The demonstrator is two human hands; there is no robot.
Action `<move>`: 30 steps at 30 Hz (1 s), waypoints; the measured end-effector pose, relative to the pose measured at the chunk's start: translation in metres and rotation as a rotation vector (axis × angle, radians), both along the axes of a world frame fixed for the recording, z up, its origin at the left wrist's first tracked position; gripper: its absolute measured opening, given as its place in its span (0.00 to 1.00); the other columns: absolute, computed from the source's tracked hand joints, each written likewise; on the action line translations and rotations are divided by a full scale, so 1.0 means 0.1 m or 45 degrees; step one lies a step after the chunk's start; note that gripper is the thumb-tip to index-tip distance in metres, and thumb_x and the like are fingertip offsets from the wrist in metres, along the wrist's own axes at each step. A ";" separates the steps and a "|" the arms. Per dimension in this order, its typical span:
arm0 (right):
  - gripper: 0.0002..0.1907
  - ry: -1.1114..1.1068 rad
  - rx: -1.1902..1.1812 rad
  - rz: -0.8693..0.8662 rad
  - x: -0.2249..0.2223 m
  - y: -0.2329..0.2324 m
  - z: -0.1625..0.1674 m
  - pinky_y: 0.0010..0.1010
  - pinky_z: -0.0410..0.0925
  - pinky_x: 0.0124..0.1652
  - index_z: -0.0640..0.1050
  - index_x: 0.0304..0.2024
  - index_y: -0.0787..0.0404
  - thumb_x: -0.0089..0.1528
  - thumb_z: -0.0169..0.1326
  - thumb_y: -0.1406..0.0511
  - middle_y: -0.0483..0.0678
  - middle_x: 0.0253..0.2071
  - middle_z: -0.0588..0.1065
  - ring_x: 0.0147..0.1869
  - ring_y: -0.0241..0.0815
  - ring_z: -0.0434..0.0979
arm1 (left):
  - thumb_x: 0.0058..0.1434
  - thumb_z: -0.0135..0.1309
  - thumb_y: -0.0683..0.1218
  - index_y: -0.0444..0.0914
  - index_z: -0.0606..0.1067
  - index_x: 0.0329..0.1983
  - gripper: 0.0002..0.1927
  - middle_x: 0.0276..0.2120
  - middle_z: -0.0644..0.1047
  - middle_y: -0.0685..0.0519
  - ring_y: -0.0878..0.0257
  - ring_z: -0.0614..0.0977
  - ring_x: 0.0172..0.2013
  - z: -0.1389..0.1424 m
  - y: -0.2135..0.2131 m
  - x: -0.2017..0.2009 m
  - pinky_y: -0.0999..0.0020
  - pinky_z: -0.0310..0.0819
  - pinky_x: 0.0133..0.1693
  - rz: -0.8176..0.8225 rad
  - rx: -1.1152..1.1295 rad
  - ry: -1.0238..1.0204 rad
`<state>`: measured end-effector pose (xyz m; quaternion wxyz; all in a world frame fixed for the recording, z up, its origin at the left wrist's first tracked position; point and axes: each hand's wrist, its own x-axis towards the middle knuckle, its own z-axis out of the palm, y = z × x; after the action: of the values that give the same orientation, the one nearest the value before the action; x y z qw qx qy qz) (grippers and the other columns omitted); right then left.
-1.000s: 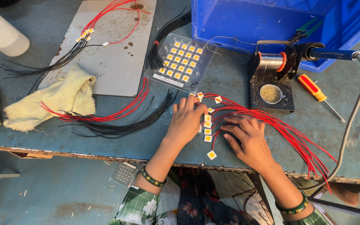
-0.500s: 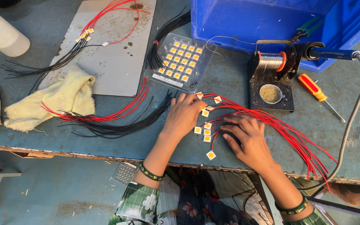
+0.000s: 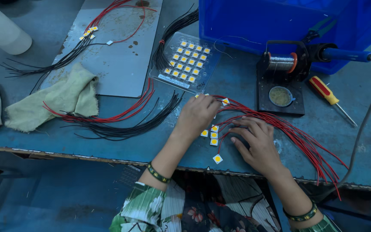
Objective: The person solders red and black wires to small square LED modules on a workbench. They use a soldering iron and solder wire, repeatedly joining wire ends to LED contacts and moving completed units aside.
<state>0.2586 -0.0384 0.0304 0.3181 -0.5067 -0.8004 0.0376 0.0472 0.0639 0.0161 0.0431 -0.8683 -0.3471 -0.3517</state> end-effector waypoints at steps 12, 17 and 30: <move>0.14 -0.007 -0.007 0.002 0.00 0.00 -0.02 0.46 0.57 0.61 0.81 0.46 0.53 0.58 0.61 0.61 0.43 0.56 0.76 0.66 0.48 0.68 | 0.56 0.55 0.38 0.44 0.79 0.45 0.14 0.44 0.77 0.57 0.57 0.75 0.50 0.02 -0.29 -0.23 0.57 0.65 0.49 0.039 -0.233 0.024; 0.13 -0.014 -0.023 -0.023 0.00 0.01 -0.01 0.47 0.57 0.61 0.81 0.46 0.53 0.58 0.61 0.61 0.42 0.55 0.76 0.66 0.47 0.68 | 0.53 0.54 0.38 0.43 0.79 0.45 0.16 0.47 0.77 0.56 0.56 0.75 0.51 0.04 -0.29 -0.20 0.56 0.65 0.48 0.143 -0.211 0.074; 0.13 0.012 -0.011 -0.006 0.00 0.01 0.00 0.46 0.57 0.61 0.82 0.46 0.53 0.58 0.61 0.62 0.43 0.55 0.76 0.67 0.47 0.68 | 0.53 0.54 0.39 0.46 0.79 0.47 0.18 0.47 0.76 0.57 0.58 0.74 0.53 0.06 -0.46 -0.16 0.54 0.64 0.54 0.171 -0.095 0.086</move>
<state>0.2589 -0.0373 0.0301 0.3196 -0.5097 -0.7976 0.0426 0.0311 0.0184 0.0221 0.0460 -0.8554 -0.4159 -0.3053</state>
